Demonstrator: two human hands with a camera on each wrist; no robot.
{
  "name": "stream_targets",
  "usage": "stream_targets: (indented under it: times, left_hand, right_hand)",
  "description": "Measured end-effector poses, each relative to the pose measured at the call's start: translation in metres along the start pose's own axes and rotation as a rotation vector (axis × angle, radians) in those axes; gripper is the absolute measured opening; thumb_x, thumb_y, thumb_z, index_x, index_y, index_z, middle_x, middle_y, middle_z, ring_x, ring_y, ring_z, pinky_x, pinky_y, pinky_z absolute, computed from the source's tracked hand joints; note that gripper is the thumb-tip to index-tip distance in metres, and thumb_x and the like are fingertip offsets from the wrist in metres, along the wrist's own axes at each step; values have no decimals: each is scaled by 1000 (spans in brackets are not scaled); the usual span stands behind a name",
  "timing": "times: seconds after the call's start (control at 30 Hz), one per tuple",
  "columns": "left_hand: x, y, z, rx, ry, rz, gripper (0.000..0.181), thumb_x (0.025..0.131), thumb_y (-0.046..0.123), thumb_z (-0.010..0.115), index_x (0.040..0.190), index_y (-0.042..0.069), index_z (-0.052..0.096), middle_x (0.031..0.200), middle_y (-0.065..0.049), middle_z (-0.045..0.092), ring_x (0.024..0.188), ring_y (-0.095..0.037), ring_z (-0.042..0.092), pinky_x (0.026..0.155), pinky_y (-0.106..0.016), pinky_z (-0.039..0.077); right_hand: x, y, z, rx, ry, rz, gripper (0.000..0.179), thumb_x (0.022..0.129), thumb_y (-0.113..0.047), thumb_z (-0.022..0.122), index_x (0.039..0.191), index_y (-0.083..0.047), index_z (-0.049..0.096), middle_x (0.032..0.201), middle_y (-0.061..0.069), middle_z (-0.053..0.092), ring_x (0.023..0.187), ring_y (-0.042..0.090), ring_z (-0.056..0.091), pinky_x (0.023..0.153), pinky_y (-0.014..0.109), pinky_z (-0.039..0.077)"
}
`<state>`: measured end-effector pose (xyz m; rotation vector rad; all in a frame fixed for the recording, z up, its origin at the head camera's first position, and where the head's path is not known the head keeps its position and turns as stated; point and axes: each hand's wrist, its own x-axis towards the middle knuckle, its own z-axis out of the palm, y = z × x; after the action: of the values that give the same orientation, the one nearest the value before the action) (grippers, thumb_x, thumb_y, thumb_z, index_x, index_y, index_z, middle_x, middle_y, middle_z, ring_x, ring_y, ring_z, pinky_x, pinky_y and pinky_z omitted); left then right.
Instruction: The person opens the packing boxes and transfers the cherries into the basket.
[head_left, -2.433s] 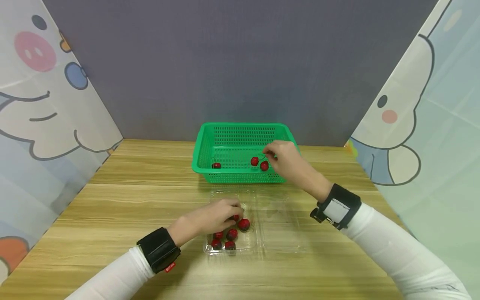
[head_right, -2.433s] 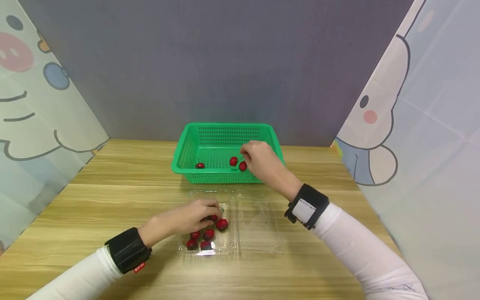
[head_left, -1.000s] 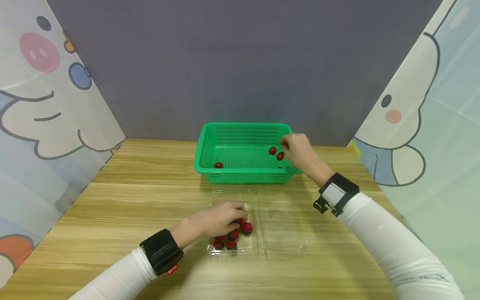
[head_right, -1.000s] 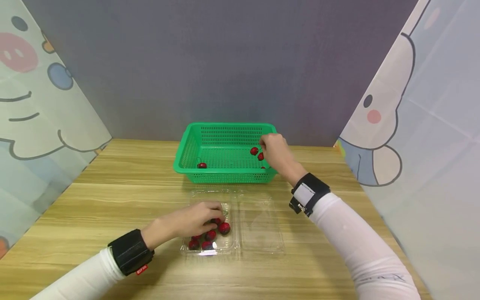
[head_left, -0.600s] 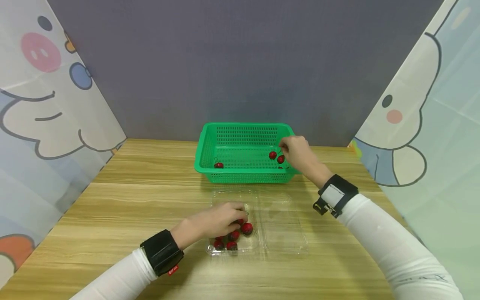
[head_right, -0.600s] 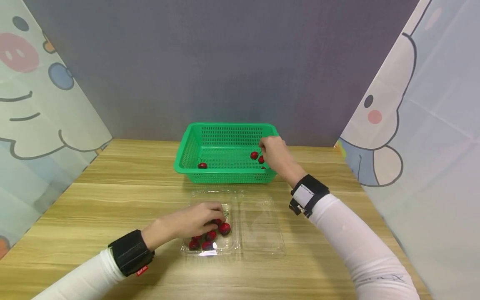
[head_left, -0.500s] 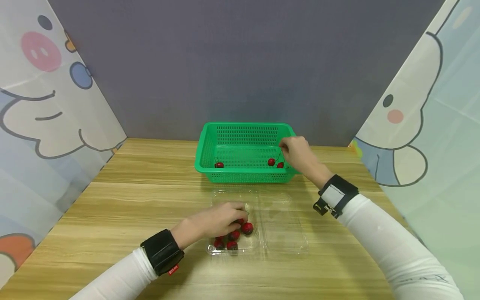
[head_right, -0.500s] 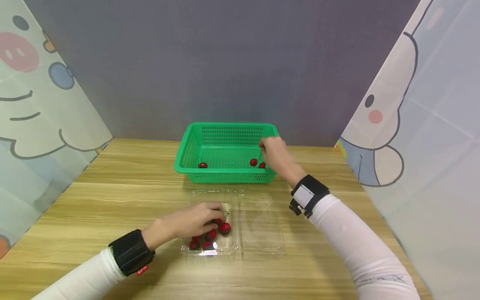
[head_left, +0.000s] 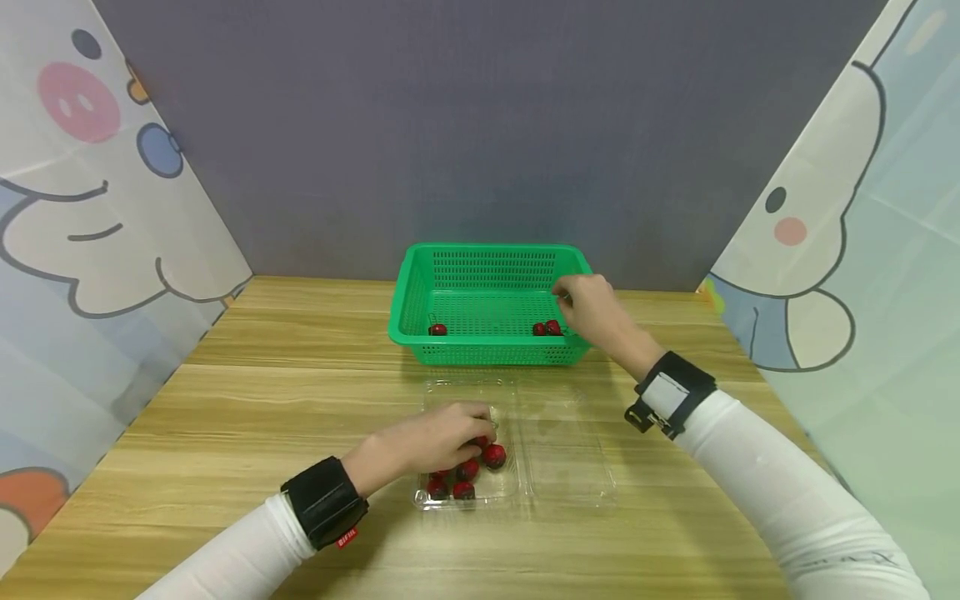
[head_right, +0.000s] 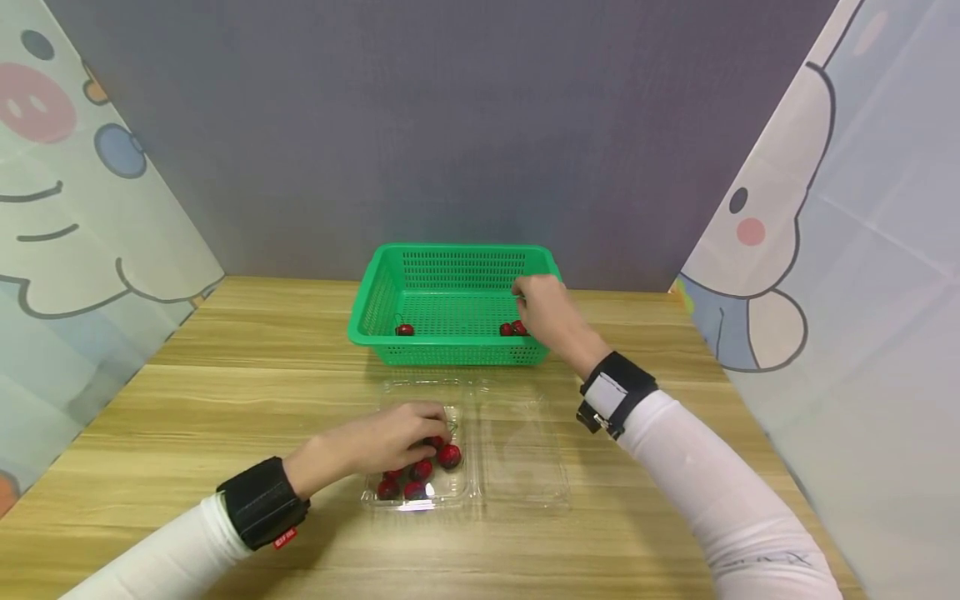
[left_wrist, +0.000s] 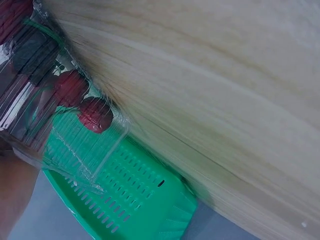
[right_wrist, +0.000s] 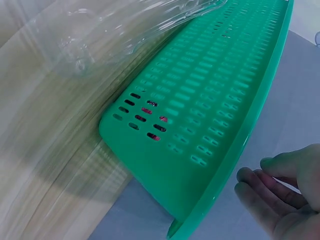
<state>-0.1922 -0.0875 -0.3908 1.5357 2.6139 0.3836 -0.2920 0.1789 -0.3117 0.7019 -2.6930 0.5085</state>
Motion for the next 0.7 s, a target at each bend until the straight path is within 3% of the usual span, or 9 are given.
stream_targets:
  times: [0.7]
  left_hand:
    - [-1, 1, -13, 19, 31, 28, 13, 91, 9, 71, 104, 10, 70, 101, 3, 58, 91, -6, 59, 75, -8, 43]
  right_hand:
    - [-7, -8, 1, -62, -19, -41, 13, 94, -7, 65, 103, -3, 73, 99, 9, 68, 88, 25, 68, 67, 32, 52]
